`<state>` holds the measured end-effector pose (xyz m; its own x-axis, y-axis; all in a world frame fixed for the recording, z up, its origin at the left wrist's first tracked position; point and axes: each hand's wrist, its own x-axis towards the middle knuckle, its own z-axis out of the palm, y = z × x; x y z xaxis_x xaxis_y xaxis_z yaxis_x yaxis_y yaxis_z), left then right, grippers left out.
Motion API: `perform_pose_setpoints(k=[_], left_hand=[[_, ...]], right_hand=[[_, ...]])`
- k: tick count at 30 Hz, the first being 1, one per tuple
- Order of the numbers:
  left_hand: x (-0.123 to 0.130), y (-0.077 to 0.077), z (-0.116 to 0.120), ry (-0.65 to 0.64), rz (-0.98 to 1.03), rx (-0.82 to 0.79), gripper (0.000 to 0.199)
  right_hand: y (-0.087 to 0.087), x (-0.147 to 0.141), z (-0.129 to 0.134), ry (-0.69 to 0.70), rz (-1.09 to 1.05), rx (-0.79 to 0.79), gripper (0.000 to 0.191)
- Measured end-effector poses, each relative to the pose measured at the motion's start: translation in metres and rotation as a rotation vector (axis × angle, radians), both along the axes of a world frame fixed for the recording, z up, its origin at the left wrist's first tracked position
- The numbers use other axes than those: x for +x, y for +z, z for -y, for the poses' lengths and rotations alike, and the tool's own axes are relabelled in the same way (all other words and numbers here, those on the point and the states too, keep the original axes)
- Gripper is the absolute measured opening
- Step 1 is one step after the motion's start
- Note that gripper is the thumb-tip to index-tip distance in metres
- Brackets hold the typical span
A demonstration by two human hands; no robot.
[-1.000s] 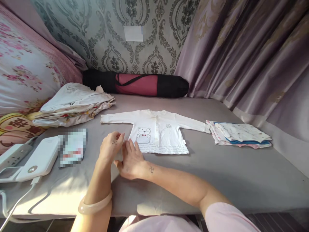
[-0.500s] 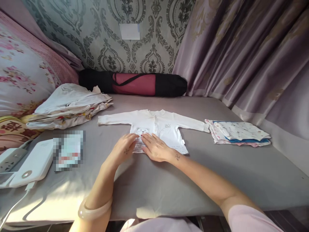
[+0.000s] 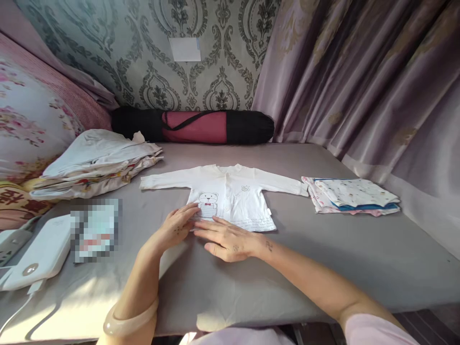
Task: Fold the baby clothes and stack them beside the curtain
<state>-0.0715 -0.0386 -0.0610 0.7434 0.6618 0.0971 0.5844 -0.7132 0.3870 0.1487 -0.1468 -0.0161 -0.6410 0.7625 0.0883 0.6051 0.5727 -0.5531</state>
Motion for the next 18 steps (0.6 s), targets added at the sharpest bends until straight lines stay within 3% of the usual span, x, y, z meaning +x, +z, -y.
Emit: perform_pose_setpoints(k=[3,6,9,12,18], left_hand=[[0.007,0.004,0.002,0.022,-0.018,0.057,0.038],[0.029,0.013,0.005,0.01,0.032,0.168,0.037],[0.059,0.017,0.008,-0.067,0.04,0.246,0.042],[0.081,0.009,0.01,-0.063,-0.056,0.273,0.049],[0.084,-0.019,0.01,-0.027,-0.16,0.326,0.06]], right_hand=[[-0.002,0.019,0.0,-0.223,-0.091,0.032,0.044],[-0.013,0.041,-0.009,-0.5,0.022,0.083,0.045],[-0.026,0.051,-0.016,-0.511,0.189,0.075,0.053],[-0.033,0.047,-0.015,-0.491,0.264,0.071,0.059],[-0.033,0.04,-0.013,-0.522,0.258,0.05,0.061]])
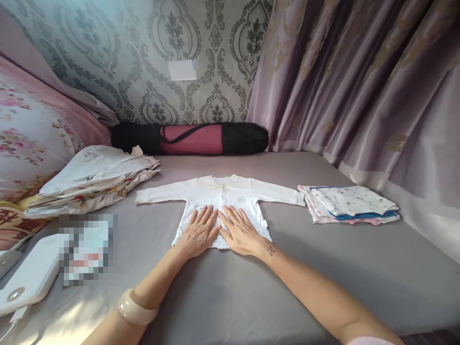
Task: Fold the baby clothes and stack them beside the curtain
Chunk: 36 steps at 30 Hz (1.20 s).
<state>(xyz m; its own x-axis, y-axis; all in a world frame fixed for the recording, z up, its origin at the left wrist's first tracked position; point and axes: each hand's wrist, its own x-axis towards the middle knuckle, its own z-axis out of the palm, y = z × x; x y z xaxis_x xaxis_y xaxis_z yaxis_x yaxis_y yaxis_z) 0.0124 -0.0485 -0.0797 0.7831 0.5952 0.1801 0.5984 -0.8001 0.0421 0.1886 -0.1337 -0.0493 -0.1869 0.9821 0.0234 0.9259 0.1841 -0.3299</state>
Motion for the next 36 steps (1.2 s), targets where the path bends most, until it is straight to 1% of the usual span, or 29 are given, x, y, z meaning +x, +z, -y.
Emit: perform_pose_setpoints(k=[3,5,8,10,14,17,21,23,25,28,29,31,32,34,36], left_hand=[[-0.003,0.0,-0.004,-0.015,-0.028,-0.014,0.06],[-0.007,0.003,-0.006,0.005,-0.002,0.021,0.059],[-0.018,0.003,-0.01,0.087,0.073,0.127,0.063],[-0.025,0.0,-0.011,0.121,0.064,0.129,0.066],[-0.031,-0.008,-0.014,0.179,-0.023,0.055,0.069],[-0.029,-0.007,-0.013,0.2,-0.058,0.035,0.07],[-0.026,0.001,-0.01,0.206,-0.08,-0.001,0.069],[-0.025,0.01,-0.009,0.201,-0.089,-0.02,0.068],[-0.023,0.024,-0.012,0.178,-0.085,-0.041,0.061],[-0.017,0.049,-0.027,0.144,-0.063,-0.115,0.045],[-0.014,0.057,-0.036,0.156,-0.055,-0.159,0.042],[-0.006,0.068,-0.057,0.206,-0.018,-0.241,0.036],[-0.001,0.072,-0.069,0.232,0.014,-0.26,0.034],[0.011,0.075,-0.095,0.273,0.076,-0.262,0.031],[0.026,0.075,-0.12,0.311,0.108,-0.252,0.031]], right_hand=[[0.01,0.007,-0.001,0.048,-0.051,-0.086,0.064],[0.018,0.017,0.002,0.072,-0.092,-0.142,0.065],[0.024,0.035,0.011,0.002,-0.074,-0.092,0.064],[0.02,0.045,0.018,-0.045,-0.027,-0.064,0.065],[0.005,0.054,0.024,-0.061,0.029,-0.056,0.065],[-0.001,0.054,0.023,-0.062,0.054,-0.044,0.065],[0.001,0.053,0.022,-0.066,0.06,-0.06,0.065],[0.004,0.053,0.022,-0.067,0.053,-0.087,0.066],[0.008,0.054,0.022,-0.055,0.041,-0.135,0.068],[0.018,0.058,0.017,-0.029,0.029,-0.162,0.067],[0.023,0.06,0.013,-0.021,0.028,-0.141,0.062],[0.034,0.065,0.001,-0.028,0.021,-0.088,0.043],[0.039,0.068,-0.007,-0.047,0.009,-0.074,0.036],[0.049,0.076,-0.029,-0.121,-0.023,-0.07,0.038],[0.054,0.084,-0.056,-0.219,-0.059,-0.041,0.039]])
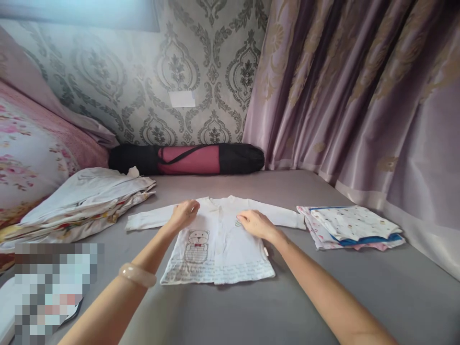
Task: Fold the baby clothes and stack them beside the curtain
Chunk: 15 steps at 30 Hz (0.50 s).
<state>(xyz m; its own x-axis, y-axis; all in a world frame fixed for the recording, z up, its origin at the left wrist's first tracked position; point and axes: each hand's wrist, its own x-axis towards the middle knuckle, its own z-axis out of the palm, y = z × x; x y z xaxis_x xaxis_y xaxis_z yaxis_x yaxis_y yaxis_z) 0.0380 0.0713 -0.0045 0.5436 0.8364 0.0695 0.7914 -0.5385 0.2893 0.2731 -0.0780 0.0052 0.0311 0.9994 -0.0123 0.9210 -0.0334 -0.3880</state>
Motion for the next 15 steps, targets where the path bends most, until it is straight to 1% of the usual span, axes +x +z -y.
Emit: perform_pose_setpoints(k=[2,4,6,8,11,15], left_hand=[[0.016,-0.002,-0.022,0.034,0.002,0.0,0.034],[0.032,-0.007,-0.04,0.067,-0.005,-0.014,0.038],[0.046,-0.014,-0.052,0.11,-0.018,-0.038,0.041],[0.056,-0.023,-0.059,0.164,-0.031,-0.055,0.04],[0.064,-0.037,-0.062,0.228,-0.034,-0.047,0.036],[0.062,-0.049,-0.06,0.266,-0.012,-0.026,0.036]], right_hand=[[0.001,0.009,-0.03,-0.095,-0.021,0.056,0.034],[-0.002,0.016,-0.06,-0.17,-0.03,0.071,0.031],[-0.009,0.02,-0.087,-0.221,-0.023,0.04,0.032],[-0.017,0.022,-0.107,-0.26,-0.011,-0.001,0.033],[-0.031,0.02,-0.125,-0.325,0.009,-0.034,0.033],[-0.045,0.017,-0.131,-0.372,0.035,-0.021,0.035]])
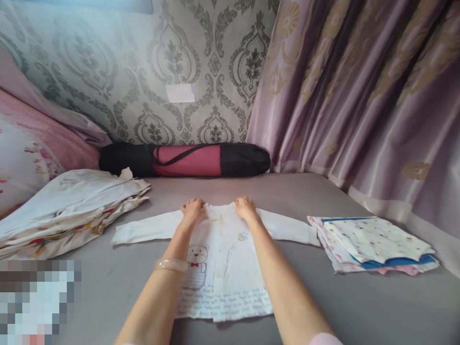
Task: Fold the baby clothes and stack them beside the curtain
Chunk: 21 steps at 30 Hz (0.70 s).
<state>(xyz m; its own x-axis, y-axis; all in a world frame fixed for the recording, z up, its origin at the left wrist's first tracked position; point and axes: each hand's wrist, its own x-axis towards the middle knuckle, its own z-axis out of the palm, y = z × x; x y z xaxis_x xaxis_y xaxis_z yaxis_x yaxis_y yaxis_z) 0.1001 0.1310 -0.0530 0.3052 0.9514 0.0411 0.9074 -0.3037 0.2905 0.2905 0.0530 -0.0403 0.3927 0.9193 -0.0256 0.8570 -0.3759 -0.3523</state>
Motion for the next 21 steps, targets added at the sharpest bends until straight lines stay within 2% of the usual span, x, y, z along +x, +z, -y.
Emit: perform_pose_setpoints(k=[4,8,14,18,21], left_hand=[[-0.004,-0.001,0.006,-0.006,0.043,0.01,0.036],[-0.008,0.004,0.009,-0.008,0.116,-0.001,0.034],[-0.017,0.007,0.005,-0.107,0.258,-0.014,0.028],[-0.018,0.0,-0.001,-0.164,0.302,-0.017,0.029],[-0.016,-0.009,-0.004,-0.185,0.239,0.066,0.032]], right_hand=[[-0.008,0.003,0.004,0.006,-0.005,0.009,0.033],[-0.008,0.007,0.008,0.044,-0.036,0.022,0.031],[-0.006,0.013,0.01,0.107,-0.133,0.082,0.026],[-0.011,0.015,0.01,0.131,-0.19,0.15,0.026],[-0.017,0.013,0.011,0.149,-0.131,0.213,0.025]])
